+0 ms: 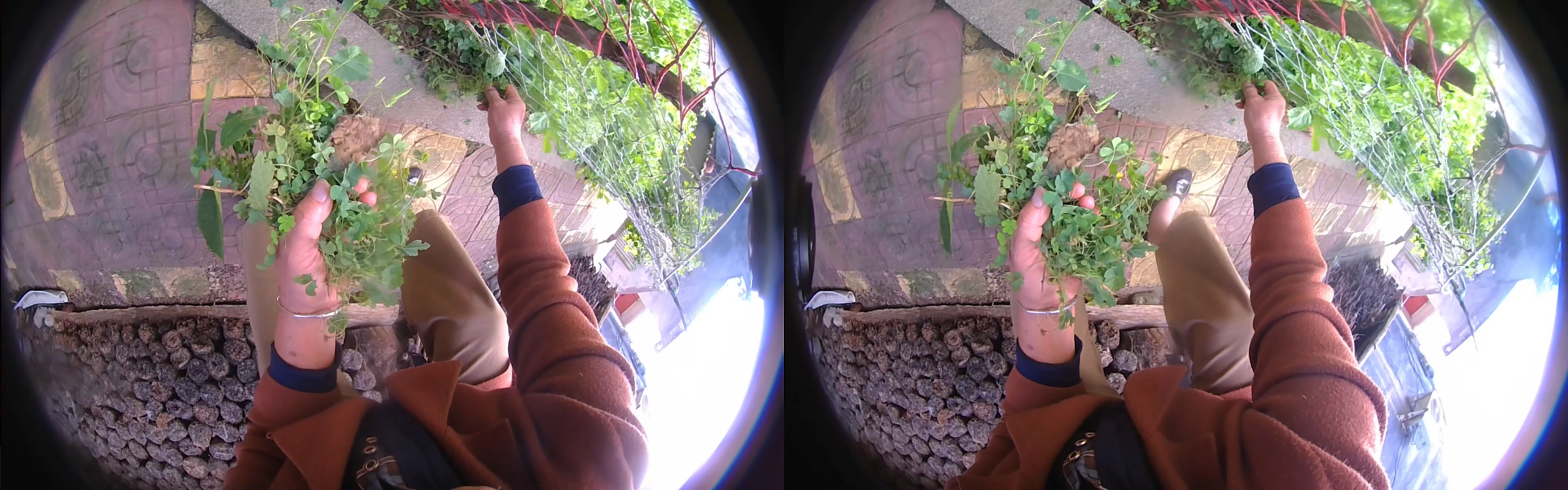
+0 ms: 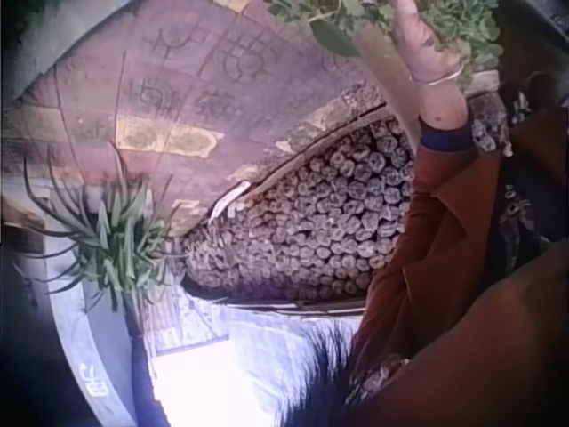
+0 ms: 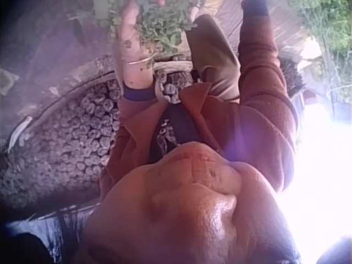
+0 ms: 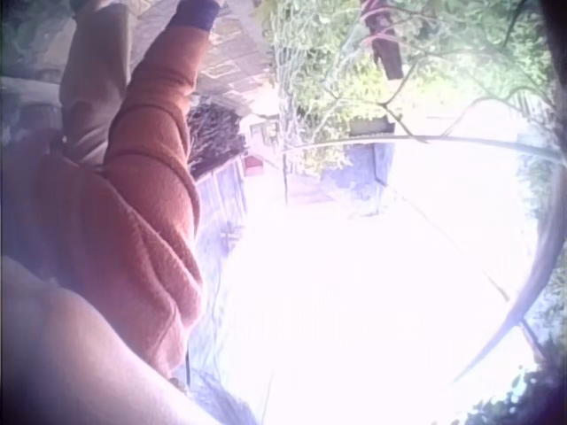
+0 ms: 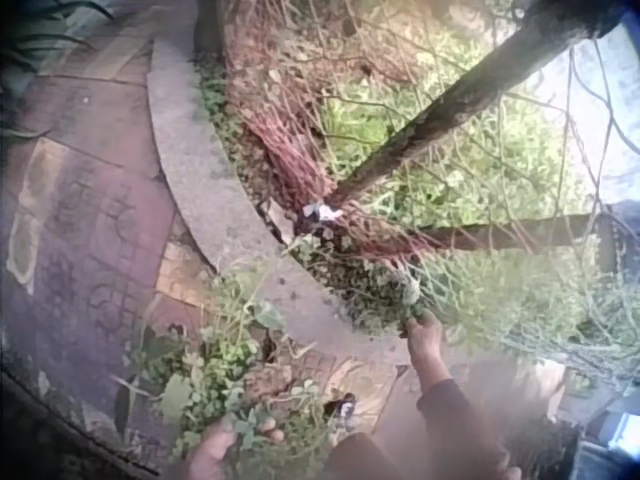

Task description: The person pulls weeds by hand from a garden bed along a paved walkway, gathering them into a growing bunch held in the left hand. The person continues to pull weeds and add them to the bunch throughout the clip.

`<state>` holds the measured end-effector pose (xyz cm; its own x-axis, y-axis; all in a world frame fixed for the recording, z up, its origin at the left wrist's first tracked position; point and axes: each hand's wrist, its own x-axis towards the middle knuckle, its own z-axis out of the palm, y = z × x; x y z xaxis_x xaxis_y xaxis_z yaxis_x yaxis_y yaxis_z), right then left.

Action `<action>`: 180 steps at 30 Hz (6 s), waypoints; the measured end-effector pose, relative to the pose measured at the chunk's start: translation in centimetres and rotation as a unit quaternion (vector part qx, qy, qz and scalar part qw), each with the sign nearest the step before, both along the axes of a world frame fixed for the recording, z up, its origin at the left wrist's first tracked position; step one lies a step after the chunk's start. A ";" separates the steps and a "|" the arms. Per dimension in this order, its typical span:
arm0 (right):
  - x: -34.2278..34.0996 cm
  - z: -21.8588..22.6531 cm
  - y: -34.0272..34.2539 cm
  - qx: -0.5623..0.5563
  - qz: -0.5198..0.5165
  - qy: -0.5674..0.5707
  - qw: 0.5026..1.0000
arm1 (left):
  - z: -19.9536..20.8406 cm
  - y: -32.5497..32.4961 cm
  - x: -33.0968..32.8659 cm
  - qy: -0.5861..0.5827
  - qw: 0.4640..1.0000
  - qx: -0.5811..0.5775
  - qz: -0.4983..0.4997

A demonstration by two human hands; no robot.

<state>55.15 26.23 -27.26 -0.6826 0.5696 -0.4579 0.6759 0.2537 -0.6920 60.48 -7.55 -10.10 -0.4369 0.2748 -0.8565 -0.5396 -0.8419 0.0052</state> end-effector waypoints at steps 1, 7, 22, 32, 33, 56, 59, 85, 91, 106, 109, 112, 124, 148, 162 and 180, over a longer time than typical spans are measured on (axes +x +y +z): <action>0.4 -0.9 0.5 0.012 0.008 -0.011 1.000 | 0.0 0.0 0.0 0.001 1.000 0.003 -0.005; 0.1 -5.1 -0.4 0.239 0.124 -0.134 0.954 | 0.0 0.3 -0.4 -0.008 1.000 -0.022 -0.020; -5.1 -4.5 -1.3 0.161 0.174 -0.375 0.896 | 0.6 -0.1 -1.0 -0.043 0.998 -0.037 -0.012; -7.2 -4.1 -1.0 0.312 0.519 -0.450 0.657 | 0.5 -0.6 -1.0 -0.040 0.999 0.010 -0.010; -7.4 -3.8 -1.2 0.312 0.562 -0.443 0.625 | 0.6 -0.6 -1.1 -0.044 0.999 0.006 -0.011; -4.9 8.9 1.2 0.086 0.356 -0.295 0.883 | 0.1 -0.5 -0.7 -0.025 0.999 0.024 -0.022; -4.2 11.0 -0.5 0.024 0.326 -0.297 0.897 | 0.0 -0.3 -0.7 -0.025 0.999 0.015 -0.013; -6.7 4.9 -6.7 0.258 0.420 -0.008 0.870 | 0.1 0.0 -0.7 0.000 1.000 0.031 0.002; -6.7 4.0 -7.5 0.162 0.281 0.022 0.946 | -0.4 -0.9 -1.1 -0.027 0.999 0.005 0.036; -6.3 5.7 -7.7 0.213 0.366 0.062 0.904 | -0.4 0.2 -1.4 -0.089 0.993 -0.072 0.029; -6.0 5.5 -7.7 0.219 0.384 0.126 0.888 | -0.7 -0.1 -1.9 -0.072 0.994 -0.072 0.034; -6.7 7.8 -9.0 0.160 0.304 0.119 0.932 | -0.1 -0.1 -1.7 -0.072 0.994 -0.069 0.035; -5.9 12.4 -12.8 0.115 0.346 0.180 0.914 | -0.2 0.7 -1.4 -0.067 0.996 -0.052 0.035; -1.0 21.4 -19.9 0.011 0.737 0.147 0.659 | 1.0 0.3 -2.6 -0.006 0.999 -0.029 -0.030; -1.3 19.8 -15.4 -0.107 0.568 0.190 0.794 | 0.6 0.0 -3.0 -0.006 0.999 0.021 0.037; -3.3 -6.0 -6.2 0.266 0.259 -0.153 0.916 | 0.3 0.3 -3.1 -0.076 0.996 -0.034 -0.037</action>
